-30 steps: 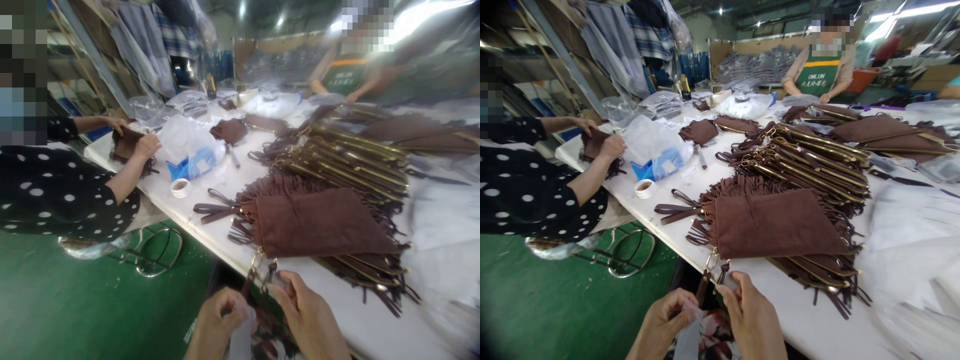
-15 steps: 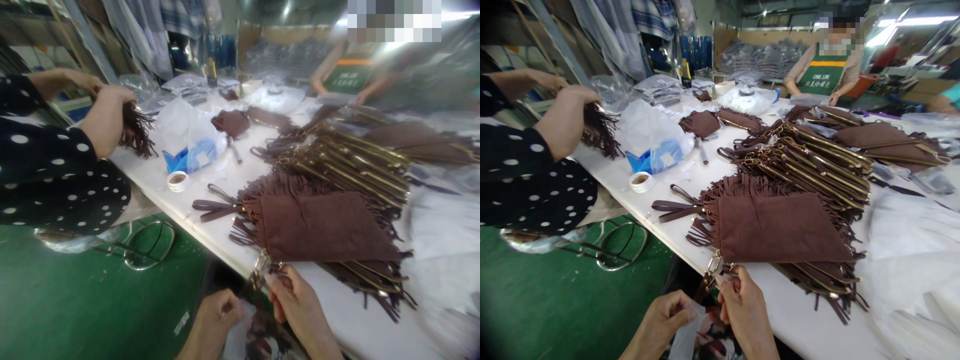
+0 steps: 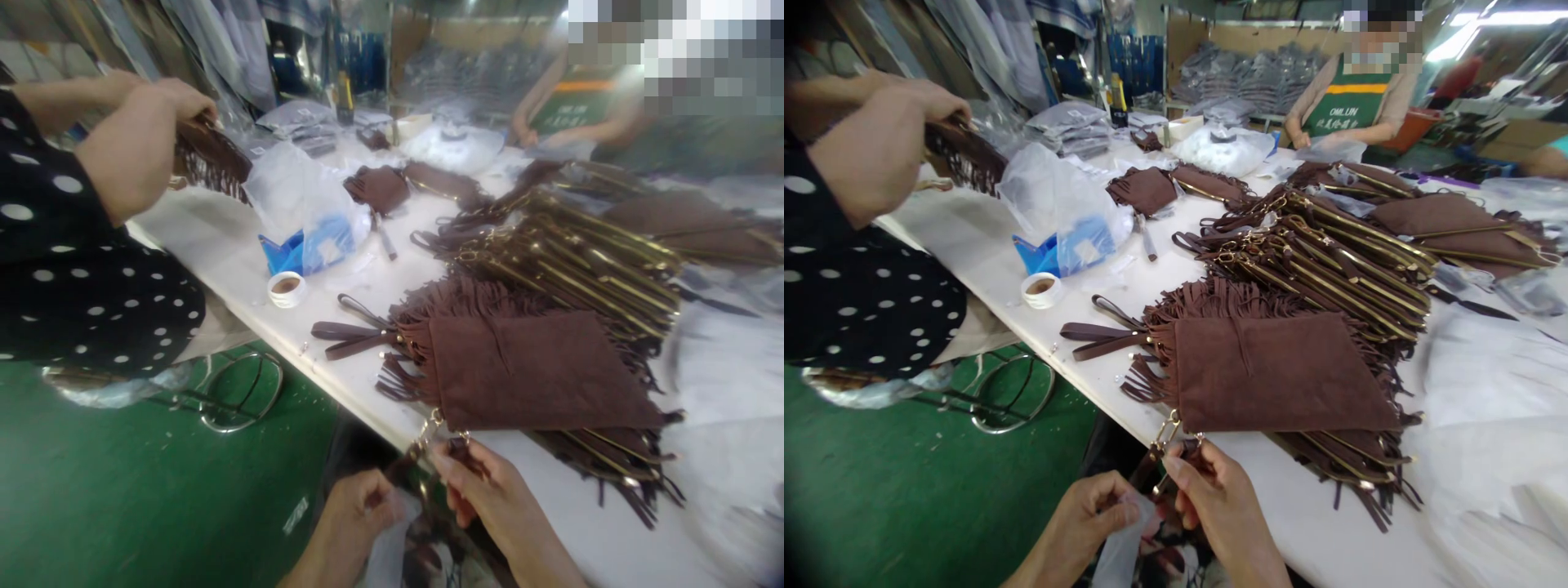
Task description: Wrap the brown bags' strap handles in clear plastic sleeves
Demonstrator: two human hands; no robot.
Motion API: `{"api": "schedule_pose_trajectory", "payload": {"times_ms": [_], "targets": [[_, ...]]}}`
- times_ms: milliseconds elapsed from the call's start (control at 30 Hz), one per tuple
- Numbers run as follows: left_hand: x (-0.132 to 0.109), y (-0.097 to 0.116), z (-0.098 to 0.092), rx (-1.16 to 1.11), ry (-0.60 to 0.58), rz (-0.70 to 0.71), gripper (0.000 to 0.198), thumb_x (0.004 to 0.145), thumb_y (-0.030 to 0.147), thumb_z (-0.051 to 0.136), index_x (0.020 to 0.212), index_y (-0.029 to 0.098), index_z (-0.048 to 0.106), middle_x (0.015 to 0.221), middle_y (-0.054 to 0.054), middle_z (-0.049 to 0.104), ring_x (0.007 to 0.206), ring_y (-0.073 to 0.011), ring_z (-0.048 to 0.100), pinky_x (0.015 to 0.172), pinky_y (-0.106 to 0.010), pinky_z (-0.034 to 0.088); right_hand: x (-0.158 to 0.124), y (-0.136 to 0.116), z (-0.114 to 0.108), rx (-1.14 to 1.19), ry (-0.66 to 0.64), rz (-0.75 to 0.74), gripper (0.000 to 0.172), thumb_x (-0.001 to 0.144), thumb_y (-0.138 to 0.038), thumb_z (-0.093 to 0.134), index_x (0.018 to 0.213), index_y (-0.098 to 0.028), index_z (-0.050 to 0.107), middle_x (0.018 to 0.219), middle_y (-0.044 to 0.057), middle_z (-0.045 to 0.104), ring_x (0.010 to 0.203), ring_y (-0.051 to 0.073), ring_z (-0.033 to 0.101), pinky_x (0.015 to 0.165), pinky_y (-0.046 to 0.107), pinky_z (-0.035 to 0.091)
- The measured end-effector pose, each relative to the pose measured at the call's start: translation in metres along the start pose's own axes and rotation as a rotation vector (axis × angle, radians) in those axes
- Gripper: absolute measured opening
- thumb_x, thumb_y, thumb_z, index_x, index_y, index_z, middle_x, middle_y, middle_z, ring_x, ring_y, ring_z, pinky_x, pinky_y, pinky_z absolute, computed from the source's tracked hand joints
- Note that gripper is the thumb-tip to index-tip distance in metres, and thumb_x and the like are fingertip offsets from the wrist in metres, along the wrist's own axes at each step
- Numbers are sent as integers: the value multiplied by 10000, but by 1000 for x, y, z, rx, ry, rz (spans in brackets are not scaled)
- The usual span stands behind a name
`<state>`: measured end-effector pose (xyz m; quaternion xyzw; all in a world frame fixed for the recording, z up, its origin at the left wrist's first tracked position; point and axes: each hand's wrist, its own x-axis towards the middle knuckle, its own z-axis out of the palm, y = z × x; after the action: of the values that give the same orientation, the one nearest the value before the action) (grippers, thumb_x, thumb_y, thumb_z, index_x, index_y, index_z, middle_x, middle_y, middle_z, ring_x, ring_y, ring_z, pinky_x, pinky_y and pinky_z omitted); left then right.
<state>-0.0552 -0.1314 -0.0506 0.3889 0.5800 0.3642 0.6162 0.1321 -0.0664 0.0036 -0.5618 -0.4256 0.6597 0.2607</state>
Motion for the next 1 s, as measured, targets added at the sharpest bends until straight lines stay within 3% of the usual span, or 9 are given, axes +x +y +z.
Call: {"api": "schedule_pose_trajectory", "payload": {"times_ms": [100, 233, 433, 600, 800, 1000], "targets": [[0, 1, 1, -13, 6, -15, 301, 757, 422, 734, 751, 128, 668, 711, -47, 693, 673, -196, 615, 624, -258, 433, -3, -2, 0, 80, -42, 16, 341, 751, -456, 734, 909, -173, 625, 731, -24, 604, 623, 126, 598, 498, 202, 456], [3, 3, 6, -57, -32, -23, 298, 767, 416, 724, 751, 126, 657, 724, -47, 693, 675, -193, 611, 620, -257, 418, -1, 2, 4, 192, -90, 30, 322, 743, -401, 760, 904, -183, 587, 700, -49, 593, 591, 112, 606, 525, 204, 448], [3, 10, 9, 146, -1, 44, 236, 782, 364, 687, 722, 137, 661, 686, -18, 641, 678, -176, 565, 630, -250, 388, 0, 9, 9, 145, 13, -6, 339, 749, -432, 741, 895, -171, 581, 651, -47, 586, 555, 114, 596, 478, 188, 425], [3, 10, 12, 213, 19, 43, 212, 791, 343, 670, 723, 145, 642, 675, 2, 587, 653, -153, 510, 597, -233, 352, -3, 7, 12, 97, 22, -8, 359, 772, -491, 700, 895, -177, 578, 556, -47, 583, 446, 95, 505, 406, 175, 356], [3, 1, 15, 134, 5, 28, 242, 785, 363, 689, 722, 138, 630, 657, 11, 563, 626, -137, 476, 574, -227, 334, -6, 5, 11, 97, 26, -20, 353, 790, -490, 690, 887, -175, 562, 547, -61, 556, 418, 70, 458, 393, 158, 342], [1, 1, 18, 26, -8, 19, 233, 761, 361, 715, 737, 140, 645, 690, -12, 623, 670, -163, 543, 606, -231, 383, -6, 6, 11, 78, 42, 2, 337, 772, -493, 688, 875, -197, 565, 559, -74, 532, 394, 66, 433, 367, 164, 314]]}}
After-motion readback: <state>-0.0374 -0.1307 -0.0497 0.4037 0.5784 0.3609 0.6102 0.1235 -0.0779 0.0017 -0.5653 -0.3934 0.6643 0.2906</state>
